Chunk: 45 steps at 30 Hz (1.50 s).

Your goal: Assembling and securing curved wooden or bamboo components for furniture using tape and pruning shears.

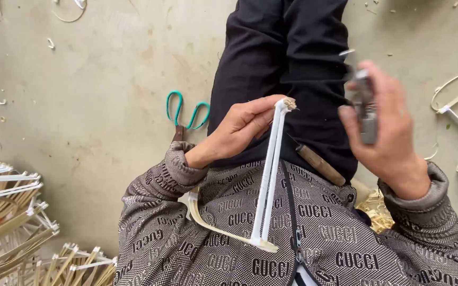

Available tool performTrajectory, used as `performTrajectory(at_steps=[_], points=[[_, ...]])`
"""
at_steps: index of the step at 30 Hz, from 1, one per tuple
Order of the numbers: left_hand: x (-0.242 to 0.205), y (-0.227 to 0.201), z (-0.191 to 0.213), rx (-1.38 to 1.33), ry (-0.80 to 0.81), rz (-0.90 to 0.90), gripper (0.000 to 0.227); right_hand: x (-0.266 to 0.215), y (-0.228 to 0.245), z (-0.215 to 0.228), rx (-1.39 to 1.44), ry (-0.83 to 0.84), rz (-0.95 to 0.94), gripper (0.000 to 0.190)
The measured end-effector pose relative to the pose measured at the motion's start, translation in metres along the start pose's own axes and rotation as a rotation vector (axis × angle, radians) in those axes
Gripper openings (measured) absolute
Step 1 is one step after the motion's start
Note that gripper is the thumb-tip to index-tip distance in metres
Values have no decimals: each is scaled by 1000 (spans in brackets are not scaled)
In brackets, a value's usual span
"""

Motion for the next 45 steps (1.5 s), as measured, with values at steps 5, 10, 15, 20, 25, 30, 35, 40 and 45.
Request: performTrajectory(at_steps=[5, 10, 15, 20, 25, 30, 35, 40, 45], points=[[0, -17, -6, 110, 3, -65, 28, 2, 12, -8, -230, -89, 114, 58], [1, -4, -1, 57, -40, -19, 29, -7, -15, -39, 3, 102, 21, 69], [-5, 0, 7, -11, -32, -49, 28, -2, -12, -39, 64, 114, 20, 71], [-12, 5, 6, 124, -6, -39, 31, 4, 16, -53, 26, 230, 139, 86], [-17, 2, 5, 156, 20, -45, 32, 7, 12, -64, 15, 189, 169, 76], [-22, 16, 14, 183, -11, -50, 26, 5, -14, -77, -12, 112, 164, 46], [-37, 32, 99, -254, -449, -62, 36, 9, -61, -71, 752, 230, -274, 45], [-68, -46, 122, -75, -578, -237, 41, 34, -25, -40, 1221, 173, -94, 54], [-71, -120, 53, -1, -438, -228, 46, 34, -58, -69, 1138, 69, -137, 51]])
Point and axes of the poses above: each hand's wrist, its own x-axis towards the middle knuckle, its own z-axis out of the back of the hand, y = z × x, the point moved 10 cm from there along x, towards the middle knuckle, and after that the axes turned 14 degrees about y, right-handed, at the moved point
